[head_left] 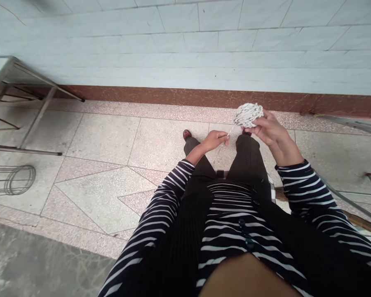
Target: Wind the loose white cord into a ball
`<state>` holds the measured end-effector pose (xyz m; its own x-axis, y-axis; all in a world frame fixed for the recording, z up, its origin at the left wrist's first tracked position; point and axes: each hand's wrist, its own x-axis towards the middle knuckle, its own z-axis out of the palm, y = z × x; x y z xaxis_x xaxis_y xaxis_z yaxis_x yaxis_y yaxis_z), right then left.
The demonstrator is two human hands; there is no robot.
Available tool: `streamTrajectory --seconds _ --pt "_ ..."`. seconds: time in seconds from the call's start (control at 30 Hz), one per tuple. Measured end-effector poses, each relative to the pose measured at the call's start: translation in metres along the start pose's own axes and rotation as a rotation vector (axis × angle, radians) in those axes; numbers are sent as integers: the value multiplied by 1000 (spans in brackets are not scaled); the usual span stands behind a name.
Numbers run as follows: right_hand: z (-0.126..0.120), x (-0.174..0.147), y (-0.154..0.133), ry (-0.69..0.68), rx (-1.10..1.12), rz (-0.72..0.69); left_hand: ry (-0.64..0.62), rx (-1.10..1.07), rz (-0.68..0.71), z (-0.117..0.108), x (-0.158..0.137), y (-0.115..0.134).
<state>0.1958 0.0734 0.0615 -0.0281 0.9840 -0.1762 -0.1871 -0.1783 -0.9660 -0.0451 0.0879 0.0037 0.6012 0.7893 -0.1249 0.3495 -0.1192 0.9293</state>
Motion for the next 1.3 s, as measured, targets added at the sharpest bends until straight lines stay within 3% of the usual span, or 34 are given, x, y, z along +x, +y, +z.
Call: streamTrajectory --seconds 0.13,0.2,0.3,0.4,0.47,0.63,0.87,1.03,1.17,1.3 --pt "-17 32 18 341 -328 -161 -100 -13 15 0 -18 11" --pt "-15 35 31 404 -555 -183 -117 26 44 -7 -19 21" --pt "-2 20 44 166 -676 -10 -44 258 129 -23 -10 35" --pt "8 1 43 -203 -429 319 19 533 262 -33 -1 41" --pt "7 -8 38 -357 -226 447 16 562 331 -33 1 41" --pt "-7 -14 32 -448 64 438 82 401 283 -23 2 31" --pt "-4 -21 5 -271 146 230 112 178 79 -13 1 -1" --pt "3 -4 -23 -101 -25 62 65 -89 10 4 -8 -7" --pt "4 24 -13 114 -115 -84 -2 -312 27 9 -9 -1" --pt "10 29 0 269 -120 -143 -29 -353 -43 3 -10 2"
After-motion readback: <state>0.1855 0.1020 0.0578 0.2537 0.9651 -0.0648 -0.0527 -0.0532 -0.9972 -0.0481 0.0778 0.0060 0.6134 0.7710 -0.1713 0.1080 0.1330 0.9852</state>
